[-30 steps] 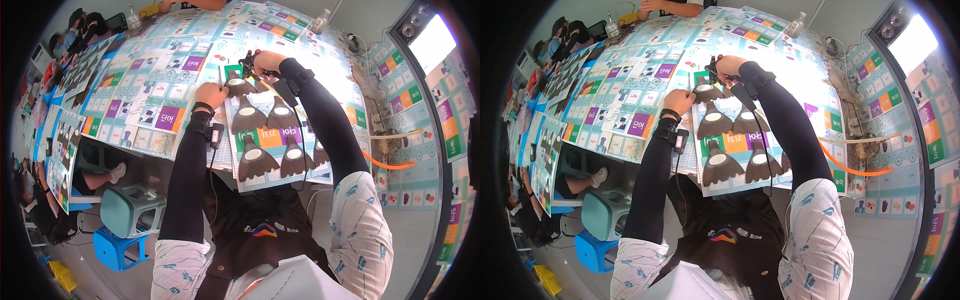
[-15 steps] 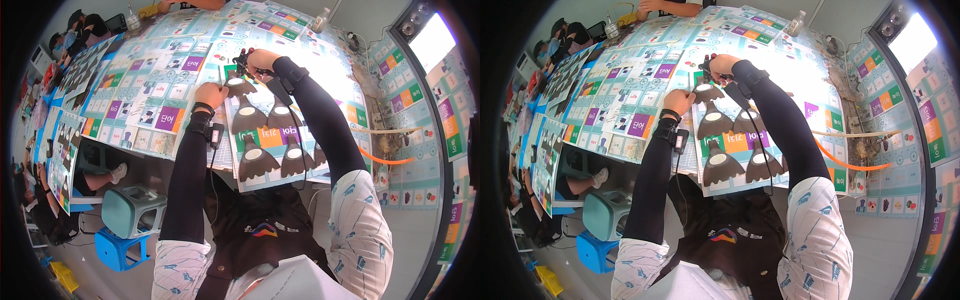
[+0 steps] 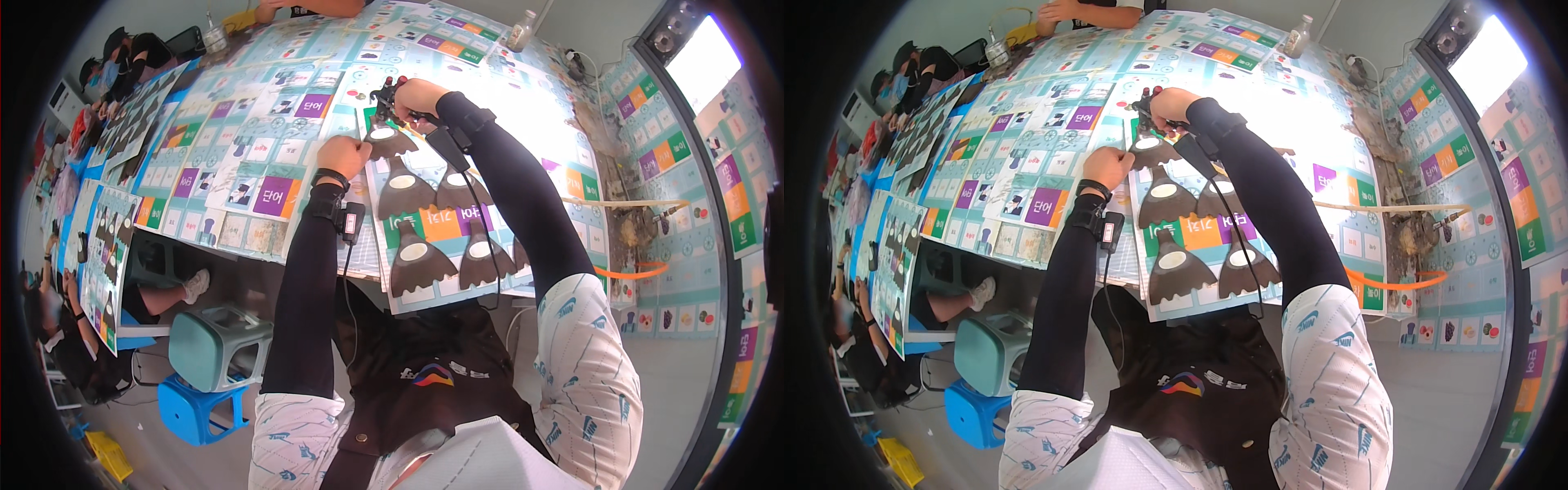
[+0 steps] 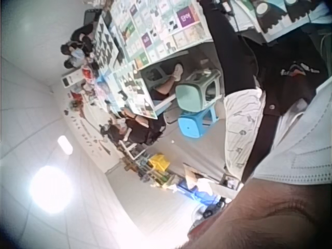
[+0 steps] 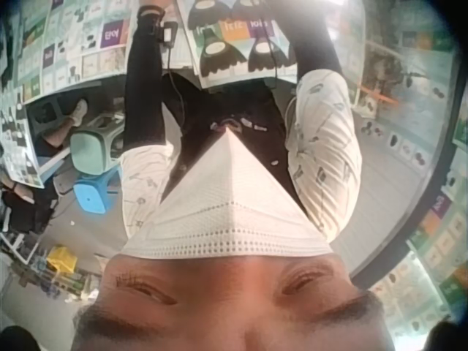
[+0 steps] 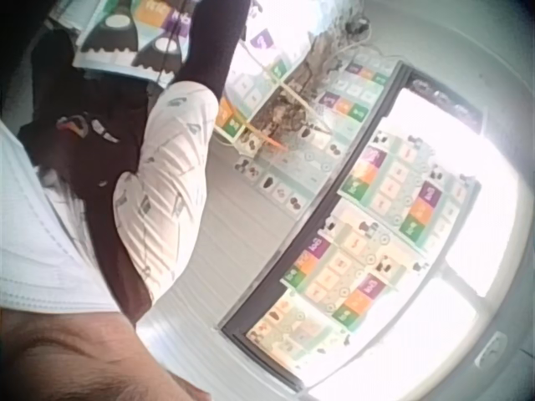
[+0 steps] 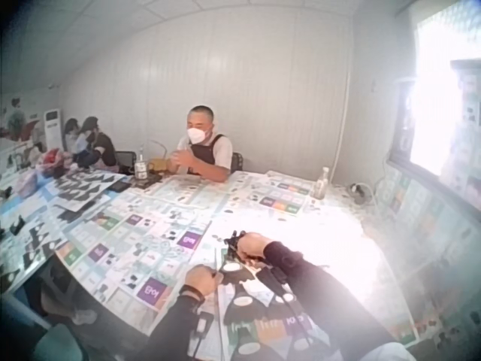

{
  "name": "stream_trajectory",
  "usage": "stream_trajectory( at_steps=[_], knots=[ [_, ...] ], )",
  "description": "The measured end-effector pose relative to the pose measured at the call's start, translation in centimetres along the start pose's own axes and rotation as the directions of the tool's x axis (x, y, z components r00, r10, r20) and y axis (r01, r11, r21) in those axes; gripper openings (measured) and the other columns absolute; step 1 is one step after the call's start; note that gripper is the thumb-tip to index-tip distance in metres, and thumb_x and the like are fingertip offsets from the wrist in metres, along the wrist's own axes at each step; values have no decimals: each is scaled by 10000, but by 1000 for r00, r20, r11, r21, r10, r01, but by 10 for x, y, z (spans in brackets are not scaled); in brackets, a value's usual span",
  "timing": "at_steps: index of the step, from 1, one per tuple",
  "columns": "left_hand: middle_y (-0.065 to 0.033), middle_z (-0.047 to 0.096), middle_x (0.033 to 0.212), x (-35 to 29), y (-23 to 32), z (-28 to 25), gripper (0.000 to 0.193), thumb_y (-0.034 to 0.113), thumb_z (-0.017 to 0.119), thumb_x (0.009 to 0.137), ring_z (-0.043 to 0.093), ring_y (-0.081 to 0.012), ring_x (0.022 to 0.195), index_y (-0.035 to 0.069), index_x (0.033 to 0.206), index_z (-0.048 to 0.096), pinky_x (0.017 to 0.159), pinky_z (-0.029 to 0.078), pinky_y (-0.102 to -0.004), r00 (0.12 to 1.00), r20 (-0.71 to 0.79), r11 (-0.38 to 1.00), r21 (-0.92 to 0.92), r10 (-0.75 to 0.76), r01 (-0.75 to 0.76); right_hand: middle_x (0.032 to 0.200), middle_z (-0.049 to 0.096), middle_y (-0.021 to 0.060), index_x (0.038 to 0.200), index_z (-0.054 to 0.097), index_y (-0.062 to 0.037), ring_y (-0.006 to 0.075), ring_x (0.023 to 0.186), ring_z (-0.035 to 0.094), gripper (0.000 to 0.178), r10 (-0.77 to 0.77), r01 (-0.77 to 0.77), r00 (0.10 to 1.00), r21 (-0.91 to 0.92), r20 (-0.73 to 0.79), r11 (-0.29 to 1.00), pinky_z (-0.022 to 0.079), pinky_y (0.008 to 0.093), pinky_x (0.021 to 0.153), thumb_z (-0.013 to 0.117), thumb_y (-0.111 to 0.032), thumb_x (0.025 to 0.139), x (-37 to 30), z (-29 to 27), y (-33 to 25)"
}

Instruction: Applying glue to black fabric shoe components using a hot glue gun.

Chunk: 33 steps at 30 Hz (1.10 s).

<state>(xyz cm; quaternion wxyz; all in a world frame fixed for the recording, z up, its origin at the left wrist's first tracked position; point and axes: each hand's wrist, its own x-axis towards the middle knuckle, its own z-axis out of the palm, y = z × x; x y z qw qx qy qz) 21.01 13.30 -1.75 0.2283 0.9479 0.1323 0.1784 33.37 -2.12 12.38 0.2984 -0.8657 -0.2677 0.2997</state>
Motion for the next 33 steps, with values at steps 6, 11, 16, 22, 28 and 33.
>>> stream_trajectory(
  at_steps=[6,11,16,22,28,33],
  knots=[
    [-166,674,739,1,2,-2,360,382,540,820,655,-367,726,88,755,736,667,517,-459,1000,13,1000,30,0,-1,638,609,187,612,600,55,249,495,562,89,51,-51,998,-13,-22,999,430,346,463,572,-27,591,-4,-6,2],
    [-177,663,739,3,4,-4,372,381,528,828,646,-377,720,72,751,721,660,508,-455,1000,26,1000,-9,9,-8,680,650,181,668,653,64,250,540,604,126,79,-76,996,-62,48,995,457,336,479,591,-24,603,-33,-24,7],
    [-178,665,783,1,-7,0,342,335,523,863,639,-387,750,60,758,697,668,507,-469,994,-105,997,-67,24,-31,725,641,31,824,707,-13,109,618,566,192,-122,89,985,-249,-122,964,420,266,483,698,-114,662,-123,-91,45],
    [-167,668,895,16,4,-1,387,379,482,953,631,-390,826,62,821,661,700,495,-506,981,-171,986,158,89,-62,813,580,154,1247,465,-15,195,551,585,439,-34,-146,903,-380,-429,913,494,333,473,513,-13,811,-242,-145,166],
    [-189,628,1093,38,23,-17,361,377,570,912,592,-374,1075,58,1068,633,891,487,-481,997,-54,928,365,-53,69,871,605,337,990,423,65,483,888,607,259,-68,-209,881,-514,-469,832,481,502,778,545,-25,779,-272,-104,315],
    [-169,649,906,-11,31,-51,310,286,659,863,634,-341,900,43,1048,606,792,498,-421,994,-108,1000,0,-22,22,1061,539,346,1085,436,37,501,1084,514,374,78,-373,836,-460,-543,806,441,507,921,569,-15,739,-278,-69,341]
  ],
)
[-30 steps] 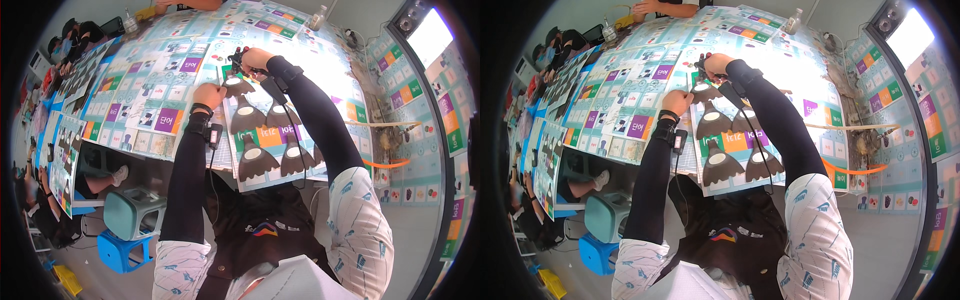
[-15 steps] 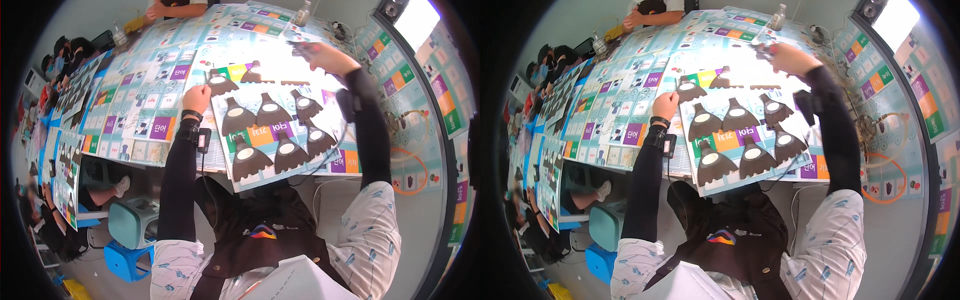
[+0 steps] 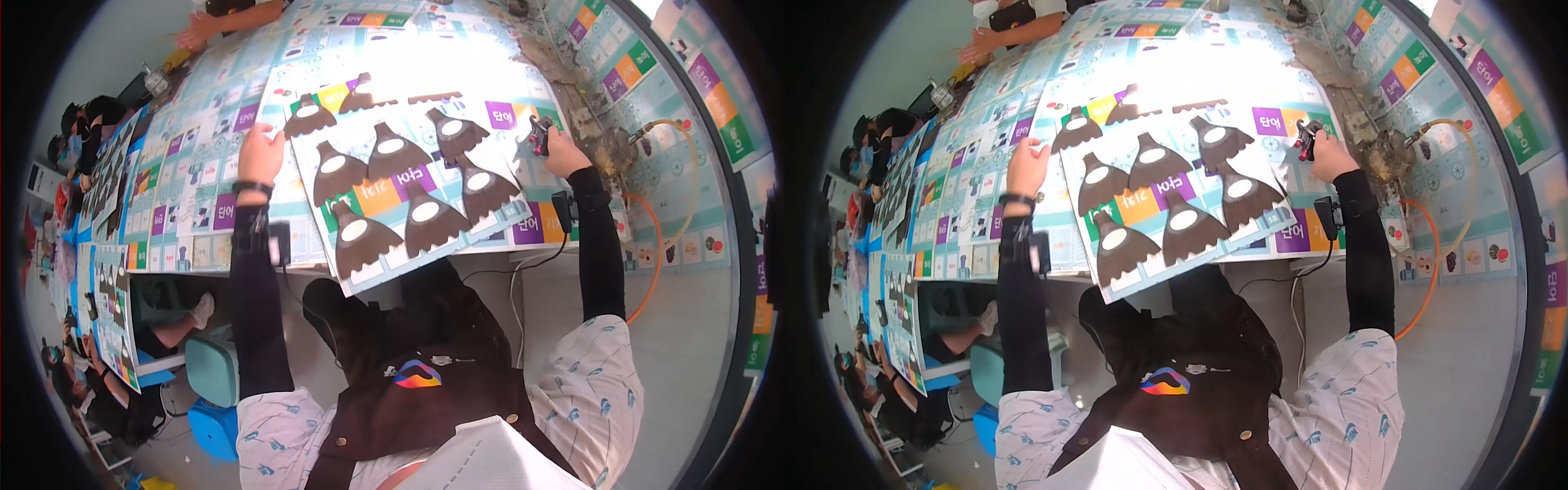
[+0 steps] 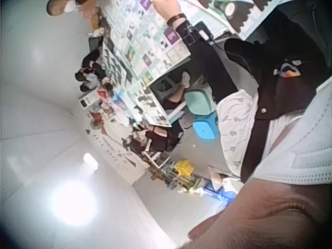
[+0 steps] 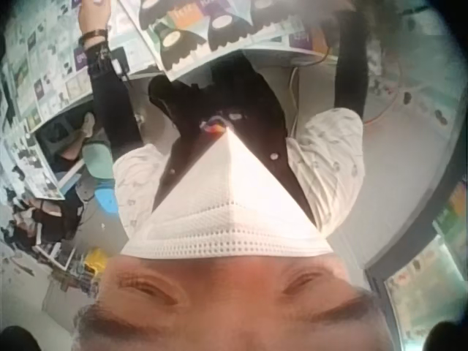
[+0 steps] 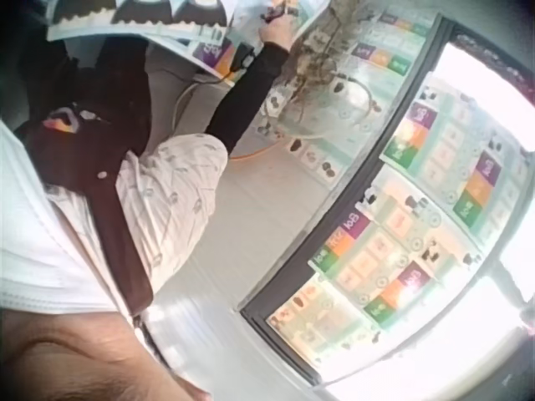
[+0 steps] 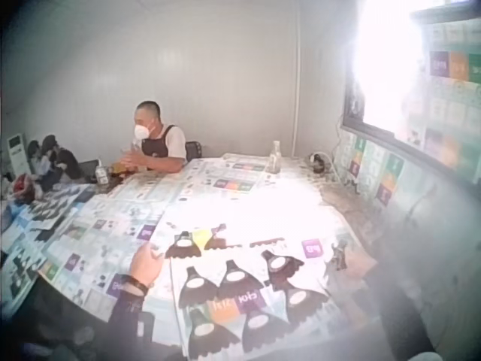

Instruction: Applying glue to black fabric shoe components using a hot glue gun.

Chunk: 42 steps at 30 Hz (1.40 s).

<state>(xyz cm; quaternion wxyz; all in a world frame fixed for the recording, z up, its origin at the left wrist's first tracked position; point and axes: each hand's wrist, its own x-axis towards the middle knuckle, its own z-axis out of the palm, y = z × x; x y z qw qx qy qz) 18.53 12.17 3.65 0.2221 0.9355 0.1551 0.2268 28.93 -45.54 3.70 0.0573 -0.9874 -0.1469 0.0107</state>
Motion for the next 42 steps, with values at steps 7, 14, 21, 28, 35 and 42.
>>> stream_trajectory(
  at_steps=[7,14,21,28,35,42],
  knots=[
    [-41,637,790,-228,17,-56,231,215,619,939,610,-112,677,11,1044,597,629,487,-270,903,310,755,-503,-297,420,871,618,154,1111,602,19,289,820,620,298,46,52,967,373,-249,927,496,374,763,651,-95,841,-96,-3,-72],
    [-109,665,921,-289,86,-33,421,153,682,876,635,-154,747,-25,1236,555,697,514,-277,908,288,798,-443,-305,408,889,620,179,1048,667,3,308,780,617,262,208,-128,946,301,-249,945,494,394,727,632,-190,874,-132,28,-101],
    [-118,632,1056,-302,104,-29,493,60,590,932,655,-152,848,-120,1357,419,706,550,-268,872,219,460,-779,-437,426,932,627,126,1073,650,17,220,758,634,261,240,-112,959,577,-151,809,505,355,701,613,-182,908,-121,51,-82],
    [-81,635,977,-305,69,-16,403,42,625,888,652,-131,803,-27,1275,534,683,538,-256,931,157,714,-604,-329,354,1048,613,125,1364,442,23,163,722,660,483,159,-232,965,963,210,138,568,246,562,606,-99,926,-132,34,-98],
    [-105,653,968,-290,91,-31,203,73,569,961,674,-204,868,-41,1129,561,733,541,-270,876,347,-88,-937,-335,338,957,611,79,1405,405,7,180,728,679,501,157,-92,982,992,105,-87,595,260,614,564,6,929,-141,33,-110],
    [-150,620,1150,-304,133,-3,260,148,559,987,646,-310,1070,-19,1184,534,847,550,-363,908,417,-178,-897,-37,405,978,611,54,1400,428,-32,138,859,645,498,92,-36,994,967,61,-251,615,286,683,582,-4,928,-152,49,-127]
  ],
)
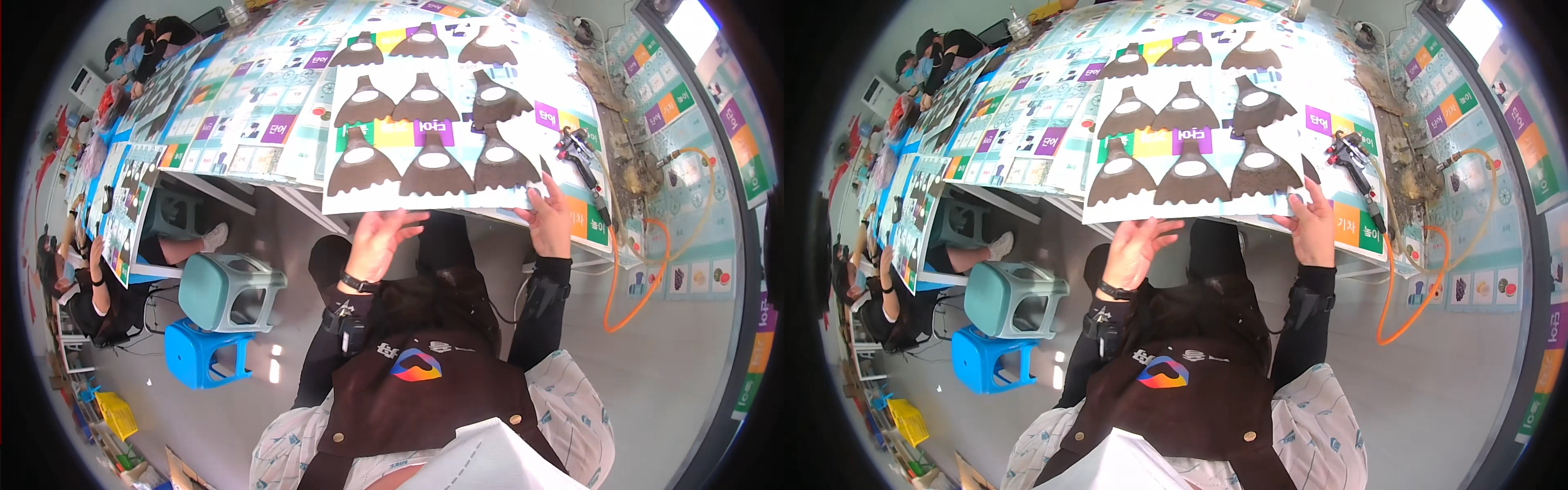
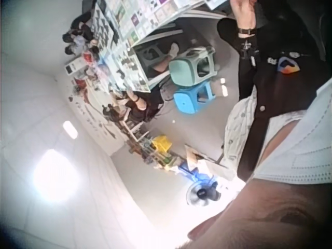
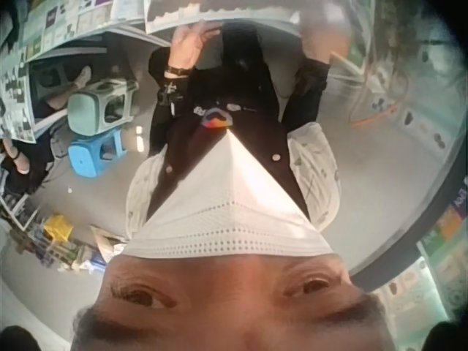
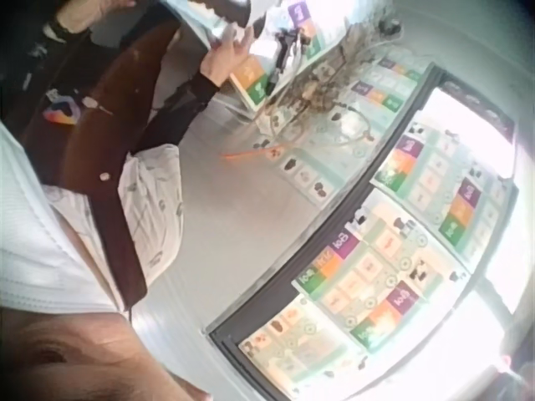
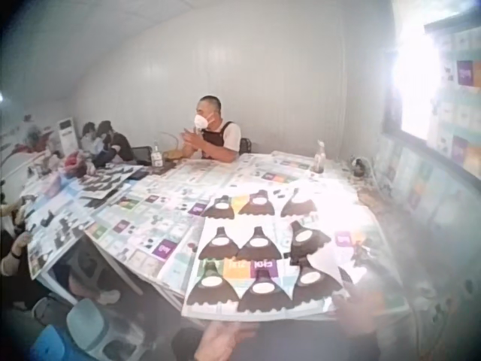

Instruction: Applying glue to black fabric shoe components using a hot glue gun.

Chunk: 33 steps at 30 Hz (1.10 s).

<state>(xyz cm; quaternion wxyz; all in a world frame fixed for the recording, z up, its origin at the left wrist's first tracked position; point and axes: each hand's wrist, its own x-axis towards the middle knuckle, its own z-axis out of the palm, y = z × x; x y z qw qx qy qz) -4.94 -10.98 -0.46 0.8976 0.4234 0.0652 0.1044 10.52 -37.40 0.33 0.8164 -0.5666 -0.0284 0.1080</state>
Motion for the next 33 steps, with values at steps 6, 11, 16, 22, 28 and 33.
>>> stream_trajectory(
  at_steps=[6,11,16,22,28,33],
  knots=[
    [-154,626,1157,4,9,-13,227,52,509,980,657,-340,1030,25,1203,534,890,559,-458,986,-137,990,-94,94,-107,998,639,104,1430,360,7,194,870,676,511,1,-8,996,83,88,996,623,314,688,551,-29,957,-26,81,10],
    [-115,608,1198,-26,50,-69,352,-10,525,949,636,-297,1088,62,1292,494,928,561,-443,943,-230,968,-16,240,-250,1116,617,119,1441,340,3,200,877,678,503,31,-79,958,158,286,984,631,335,689,520,-33,972,-35,145,44],
    [-111,616,1204,-58,87,-109,353,-19,496,955,652,-258,1061,37,1303,486,908,562,-390,858,-357,929,163,370,-333,1135,596,130,1475,261,-37,234,885,688,506,151,-258,858,157,491,953,621,311,661,453,-60,1008,-45,193,50],
    [-99,641,1164,-99,107,-145,306,-26,520,943,656,-221,1037,40,1242,537,909,558,-374,779,-372,862,162,504,-481,1139,576,125,1457,317,-30,217,915,680,520,238,-310,694,-16,680,951,570,296,691,520,-200,1009,-50,205,46],
    [-111,652,1152,-126,137,-181,281,-33,521,938,661,-233,1025,13,1214,550,910,560,-357,676,-454,810,235,580,-537,1054,647,112,1311,487,-20,191,907,665,354,240,-201,760,-134,604,971,551,290,701,544,-111,974,-33,173,58],
    [-130,653,1158,-135,179,-151,250,-37,527,927,632,-242,1086,-10,1169,586,975,517,-383,640,-425,766,295,640,-571,934,661,35,1129,612,-47,103,860,619,217,-175,312,920,-385,351,869,511,250,646,543,-31,924,-8,143,57]
  ],
)
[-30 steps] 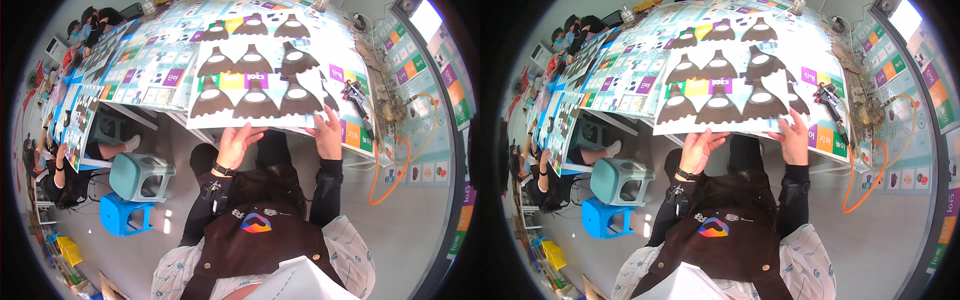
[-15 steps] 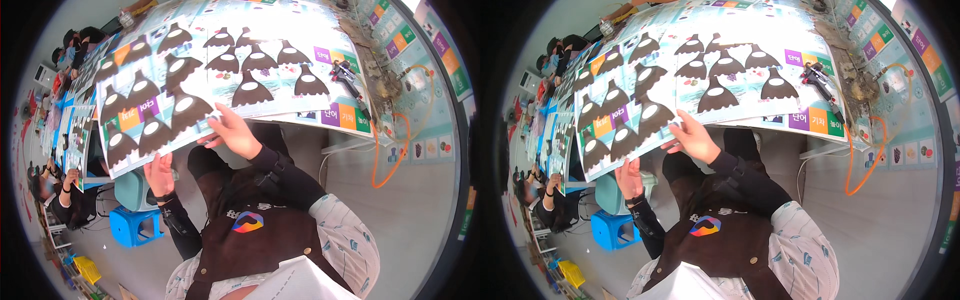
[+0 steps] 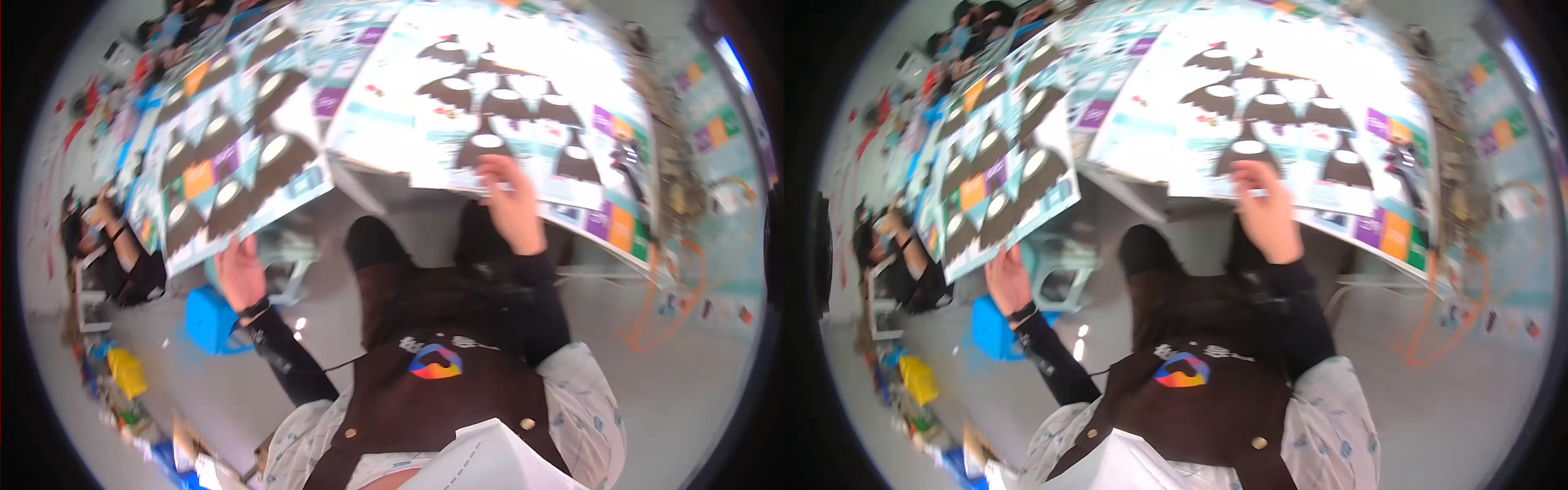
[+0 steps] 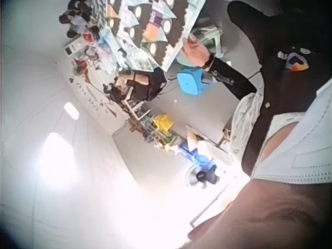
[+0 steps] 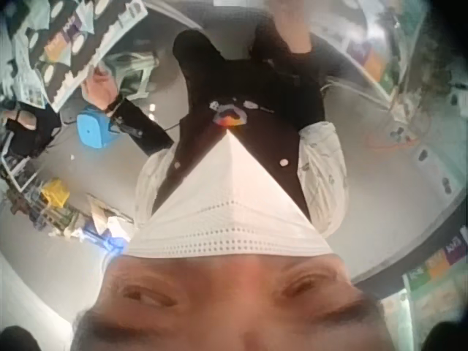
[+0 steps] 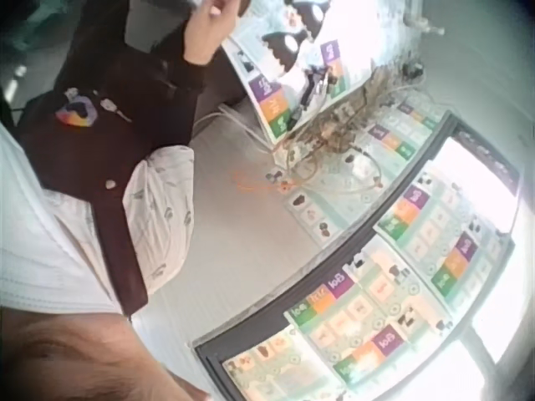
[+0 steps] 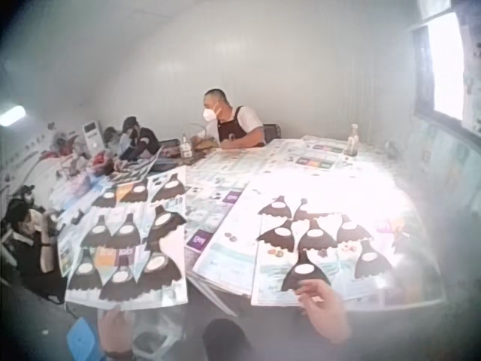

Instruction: Applying glue to black fabric shoe components using a hot glue gun.

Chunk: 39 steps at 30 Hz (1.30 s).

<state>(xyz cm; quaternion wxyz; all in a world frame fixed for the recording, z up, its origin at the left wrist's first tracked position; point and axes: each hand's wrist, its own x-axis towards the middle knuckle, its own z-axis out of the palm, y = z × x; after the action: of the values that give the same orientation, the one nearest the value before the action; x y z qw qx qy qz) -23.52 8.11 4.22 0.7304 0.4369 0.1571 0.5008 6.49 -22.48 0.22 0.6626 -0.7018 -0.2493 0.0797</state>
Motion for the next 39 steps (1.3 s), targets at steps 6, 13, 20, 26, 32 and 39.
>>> stream_trajectory(
  at_steps=[6,13,20,26,32,39],
  knots=[
    [-219,353,1489,35,66,25,560,-89,380,919,501,-309,1281,-76,1462,242,1078,468,-320,964,259,960,-249,-60,126,984,654,11,1152,620,-54,75,876,604,214,78,-76,996,41,-42,996,478,212,633,545,-98,957,-19,-34,4],
    [-287,363,1452,52,168,93,701,44,372,996,577,-390,1178,46,1517,-97,959,560,-387,832,517,727,-491,-201,481,970,630,-10,1143,608,-47,54,894,567,203,153,-155,988,127,19,980,430,197,657,520,-101,968,-49,-40,14],
    [-290,391,1426,56,197,107,740,58,395,987,607,-395,1129,100,1525,-111,925,575,-391,842,516,749,-493,-157,442,991,640,11,1139,624,-26,61,878,568,201,139,-133,990,129,-38,983,421,201,640,535,-92,971,-48,-54,19],
    [-291,393,1429,77,149,59,522,-47,396,925,577,-371,1179,-112,1420,245,1042,485,-407,979,203,959,-282,33,26,959,638,29,1109,626,-20,68,856,582,179,109,-110,992,-13,-57,994,422,197,605,539,-109,981,-49,-74,16],
    [-229,626,1109,62,69,21,258,-42,475,906,600,-386,1131,-139,1145,469,951,540,-404,980,67,982,-40,188,-186,915,632,42,1104,619,-12,83,819,589,179,113,-116,993,-83,-44,990,426,193,568,518,-91,979,-54,-82,12],
    [-205,595,1170,51,20,-51,244,-68,463,903,609,-372,1120,-89,1146,474,1005,519,-431,964,-208,969,-150,166,-199,904,634,4,1148,597,-46,79,841,591,198,109,-107,993,-49,42,993,412,179,576,520,-120,981,-46,-74,5]
  ],
)
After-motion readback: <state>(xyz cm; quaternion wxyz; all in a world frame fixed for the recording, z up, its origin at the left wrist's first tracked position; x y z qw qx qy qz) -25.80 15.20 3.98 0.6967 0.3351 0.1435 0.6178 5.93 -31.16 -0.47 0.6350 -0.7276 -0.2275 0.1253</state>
